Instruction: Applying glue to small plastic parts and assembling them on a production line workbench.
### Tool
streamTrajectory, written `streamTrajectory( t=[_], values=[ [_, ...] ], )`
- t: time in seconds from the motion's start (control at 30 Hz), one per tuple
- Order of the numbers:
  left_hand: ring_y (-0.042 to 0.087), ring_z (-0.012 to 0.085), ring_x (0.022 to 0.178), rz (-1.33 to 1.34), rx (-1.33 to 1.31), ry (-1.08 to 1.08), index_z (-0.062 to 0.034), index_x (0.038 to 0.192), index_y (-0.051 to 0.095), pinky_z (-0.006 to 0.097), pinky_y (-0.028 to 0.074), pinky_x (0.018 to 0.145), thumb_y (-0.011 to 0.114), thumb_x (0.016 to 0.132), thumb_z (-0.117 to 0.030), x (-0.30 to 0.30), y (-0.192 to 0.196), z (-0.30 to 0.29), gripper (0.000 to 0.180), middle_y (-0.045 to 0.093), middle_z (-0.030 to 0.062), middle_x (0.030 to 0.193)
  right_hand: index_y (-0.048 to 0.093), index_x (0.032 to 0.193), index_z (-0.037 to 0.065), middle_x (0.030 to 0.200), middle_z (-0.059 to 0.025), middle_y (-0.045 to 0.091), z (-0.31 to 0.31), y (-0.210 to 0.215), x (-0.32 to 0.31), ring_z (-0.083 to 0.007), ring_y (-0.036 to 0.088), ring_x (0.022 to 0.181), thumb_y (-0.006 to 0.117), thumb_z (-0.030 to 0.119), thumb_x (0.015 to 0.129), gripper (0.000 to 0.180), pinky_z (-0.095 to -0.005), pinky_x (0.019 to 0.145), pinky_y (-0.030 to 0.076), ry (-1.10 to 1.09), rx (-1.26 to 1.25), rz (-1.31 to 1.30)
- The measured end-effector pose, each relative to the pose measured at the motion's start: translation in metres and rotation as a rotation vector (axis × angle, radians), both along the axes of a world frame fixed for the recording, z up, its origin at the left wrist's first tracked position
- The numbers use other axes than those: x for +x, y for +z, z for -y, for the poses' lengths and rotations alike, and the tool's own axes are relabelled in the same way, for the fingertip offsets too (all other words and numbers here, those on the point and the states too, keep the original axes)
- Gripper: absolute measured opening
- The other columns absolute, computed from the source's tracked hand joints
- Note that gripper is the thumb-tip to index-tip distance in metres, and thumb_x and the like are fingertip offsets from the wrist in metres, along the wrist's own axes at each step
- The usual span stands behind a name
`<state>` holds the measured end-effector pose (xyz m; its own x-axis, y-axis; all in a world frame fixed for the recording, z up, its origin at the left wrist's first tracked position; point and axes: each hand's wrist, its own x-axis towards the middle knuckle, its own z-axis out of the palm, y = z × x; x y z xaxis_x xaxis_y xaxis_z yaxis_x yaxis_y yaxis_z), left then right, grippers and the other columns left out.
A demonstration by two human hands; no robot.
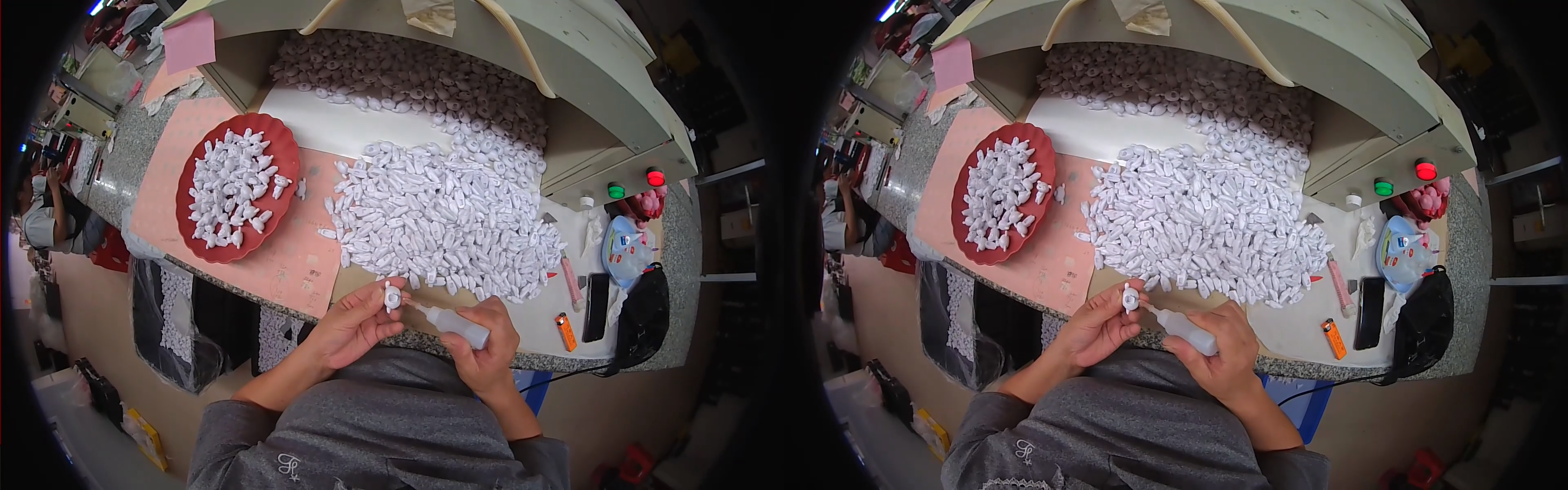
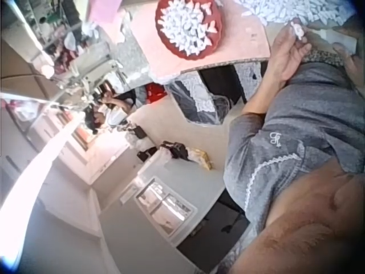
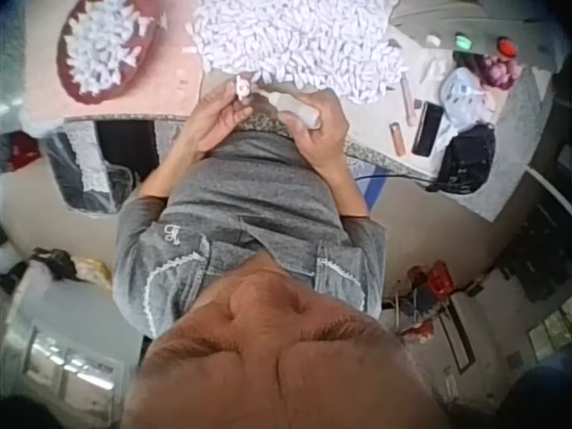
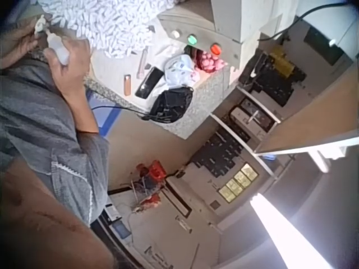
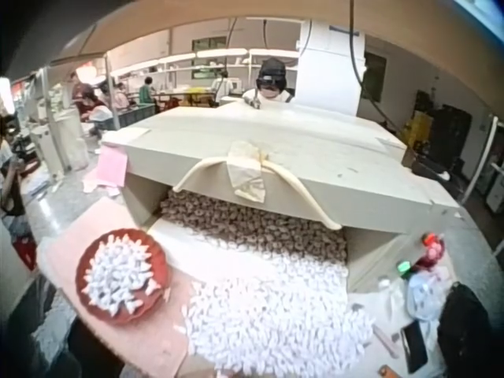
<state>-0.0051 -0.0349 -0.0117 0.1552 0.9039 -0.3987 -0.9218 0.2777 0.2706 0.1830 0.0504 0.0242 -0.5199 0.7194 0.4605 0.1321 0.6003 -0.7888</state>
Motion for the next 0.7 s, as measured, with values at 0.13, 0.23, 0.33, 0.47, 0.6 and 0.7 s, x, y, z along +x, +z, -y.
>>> streamTrajectory(
  t=[0.13, 0.23, 0.33, 0.47, 0.6, 0.7],
  values=[
    [0.058, 0.0118, 0.084, -0.036, -0.017, 0.003, -0.0028, 0.123, 0.045, 0.028, 0.052, 0.076, 0.046, 0.093, -0.019, 0.0002, 0.0014, -0.0002, 0.034, 0.058, 0.0093, 0.108, 0.053, 0.094, 0.001, 0.077, -0.0107, 0.055, 0.0002, 0.0007, -0.0001, -0.0206, 0.05, 0.065, 0.071, 0.018, 0.074, 0.031, -0.0297, 0.057, 0.041, 0.005, 0.0, 0.009],
    [0.057, 0.0105, 0.085, -0.031, 0.007, -0.004, 0.0002, 0.124, 0.044, 0.029, 0.052, 0.081, 0.045, 0.094, -0.018, 0.0002, 0.0012, -0.0003, 0.036, 0.057, 0.0081, 0.108, 0.054, 0.094, 0.001, 0.077, -0.0108, 0.055, 0.0006, 0.0001, 0.0005, -0.0205, 0.05, 0.065, 0.071, 0.018, 0.074, 0.031, -0.0297, 0.057, 0.04, 0.002, -0.005, 0.012],
    [0.057, 0.0104, 0.085, -0.04, 0.006, -0.007, 0.0004, 0.124, 0.045, 0.029, 0.052, 0.081, 0.045, 0.094, -0.017, 0.0005, 0.0028, -0.0009, 0.035, 0.057, 0.0079, 0.108, 0.054, 0.094, 0.001, 0.077, -0.0108, 0.055, 0.0007, 0.0027, -0.0001, -0.0203, 0.05, 0.064, 0.071, 0.018, 0.074, 0.032, -0.0296, 0.057, 0.04, 0.001, -0.014, 0.01],
    [0.057, 0.0103, 0.085, -0.053, 0.012, -0.009, 0.0005, 0.124, 0.045, 0.029, 0.052, 0.08, 0.046, 0.094, -0.017, 0.0012, 0.0033, -0.0015, 0.035, 0.057, 0.0078, 0.108, 0.054, 0.094, 0.001, 0.076, -0.0107, 0.054, 0.0004, 0.0003, 0.0009, -0.02, 0.05, 0.064, 0.072, 0.018, 0.073, 0.032, -0.0293, 0.056, 0.04, -0.005, -0.004, 0.001],
    [0.056, 0.0102, 0.085, -0.055, 0.005, -0.01, 0.0006, 0.124, 0.044, 0.029, 0.052, 0.08, 0.045, 0.094, -0.017, 0.0013, 0.0029, -0.001, 0.036, 0.056, 0.0079, 0.108, 0.054, 0.094, 0.001, 0.076, -0.0105, 0.054, 0.0016, 0.0034, 0.0005, -0.02, 0.05, 0.064, 0.072, 0.017, 0.073, 0.032, -0.0292, 0.056, 0.04, 0.008, 0.002, 0.023],
    [0.057, 0.0108, 0.084, -0.062, -0.007, -0.005, -0.0008, 0.123, 0.045, 0.028, 0.052, 0.077, 0.046, 0.093, -0.018, 0.0023, 0.0029, -0.0012, 0.034, 0.057, 0.0087, 0.108, 0.054, 0.094, 0.001, 0.076, -0.0105, 0.054, 0.0014, 0.0021, 0.0009, -0.0202, 0.05, 0.063, 0.072, 0.016, 0.073, 0.032, -0.0292, 0.056, 0.04, -0.01, -0.005, 0.004]
  ],
)
